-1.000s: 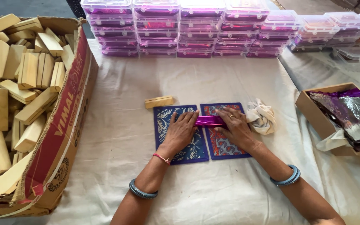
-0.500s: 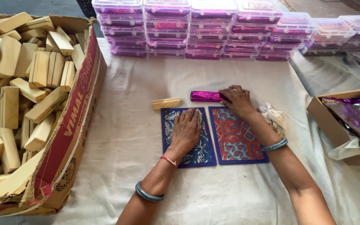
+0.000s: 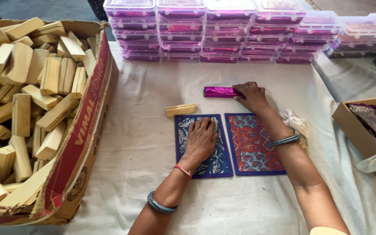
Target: The person wraps small wooden blocks in shiny metallic foil. They place a block on a sheet of foil, fold the foil around it to form a neat rectangular package, and set the wrapped item aside. The process is repeated with additional blocks and foil sheets.
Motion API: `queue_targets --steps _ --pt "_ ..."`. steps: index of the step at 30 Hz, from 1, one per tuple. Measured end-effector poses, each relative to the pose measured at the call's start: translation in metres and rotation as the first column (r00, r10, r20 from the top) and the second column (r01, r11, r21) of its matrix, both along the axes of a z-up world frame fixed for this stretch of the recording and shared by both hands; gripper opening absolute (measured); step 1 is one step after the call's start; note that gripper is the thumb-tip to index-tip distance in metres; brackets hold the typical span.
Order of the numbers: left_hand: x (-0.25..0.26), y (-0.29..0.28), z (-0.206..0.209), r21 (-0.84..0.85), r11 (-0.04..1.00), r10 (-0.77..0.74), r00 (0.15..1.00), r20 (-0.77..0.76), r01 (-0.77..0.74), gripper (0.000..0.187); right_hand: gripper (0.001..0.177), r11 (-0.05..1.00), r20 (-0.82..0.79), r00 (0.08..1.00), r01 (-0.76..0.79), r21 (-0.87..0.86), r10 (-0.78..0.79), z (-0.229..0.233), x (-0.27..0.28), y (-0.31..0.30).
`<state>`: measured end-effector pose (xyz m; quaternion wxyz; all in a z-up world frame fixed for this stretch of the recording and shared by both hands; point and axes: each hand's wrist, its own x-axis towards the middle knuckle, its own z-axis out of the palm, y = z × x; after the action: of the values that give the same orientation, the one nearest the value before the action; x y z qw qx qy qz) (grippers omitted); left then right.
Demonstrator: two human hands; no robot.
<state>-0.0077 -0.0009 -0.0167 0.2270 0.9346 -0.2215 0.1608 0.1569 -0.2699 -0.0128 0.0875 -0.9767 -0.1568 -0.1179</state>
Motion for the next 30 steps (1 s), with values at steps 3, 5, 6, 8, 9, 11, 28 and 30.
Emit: queue_targets --steps 3,5,6,8,9,11,28,30 --pt "0.0 0.0 -0.001 -0.014 1.0 -0.001 1.0 0.012 0.001 0.048 0.056 0.999 0.027 0.999 0.029 -0.041 -0.028 0.011 -0.014 0.013" --pt "-0.001 0.0 -0.002 -0.016 1.0 0.004 1.0 0.018 -0.004 0.049 0.062 0.997 0.113 0.993 0.04 -0.059 -0.033 0.015 -0.024 0.031" --pt "-0.001 0.0 -0.002 -0.013 1.0 0.001 1.0 0.023 -0.001 0.049 0.069 0.996 0.198 0.979 0.059 -0.07 -0.044 0.017 -0.028 0.039" --pt "0.001 -0.001 -0.005 -0.007 1.0 0.007 0.999 0.036 -0.007 0.05 0.06 0.997 0.196 0.978 -0.056 -0.047 0.064 0.016 -0.031 0.061" --pt "0.002 -0.001 -0.006 0.007 1.0 0.005 0.999 0.05 -0.006 0.051 0.052 0.987 0.199 0.966 -0.163 -0.015 0.163 0.014 -0.034 0.072" --pt "0.004 -0.002 -0.01 0.019 1.0 0.007 0.997 0.073 -0.009 0.05 0.047 0.961 0.164 0.95 -0.274 0.031 0.266 0.006 -0.031 0.106" --pt "0.007 0.003 -0.008 0.014 1.0 -0.014 0.998 0.062 0.013 0.042 0.034 0.953 -0.017 0.962 -0.267 0.14 0.272 0.034 -0.056 0.154" --pt "0.007 0.005 -0.006 -0.021 0.999 -0.046 0.998 0.045 0.047 0.042 0.046 0.989 -0.059 0.989 -0.128 0.078 0.133 0.045 -0.063 0.15"
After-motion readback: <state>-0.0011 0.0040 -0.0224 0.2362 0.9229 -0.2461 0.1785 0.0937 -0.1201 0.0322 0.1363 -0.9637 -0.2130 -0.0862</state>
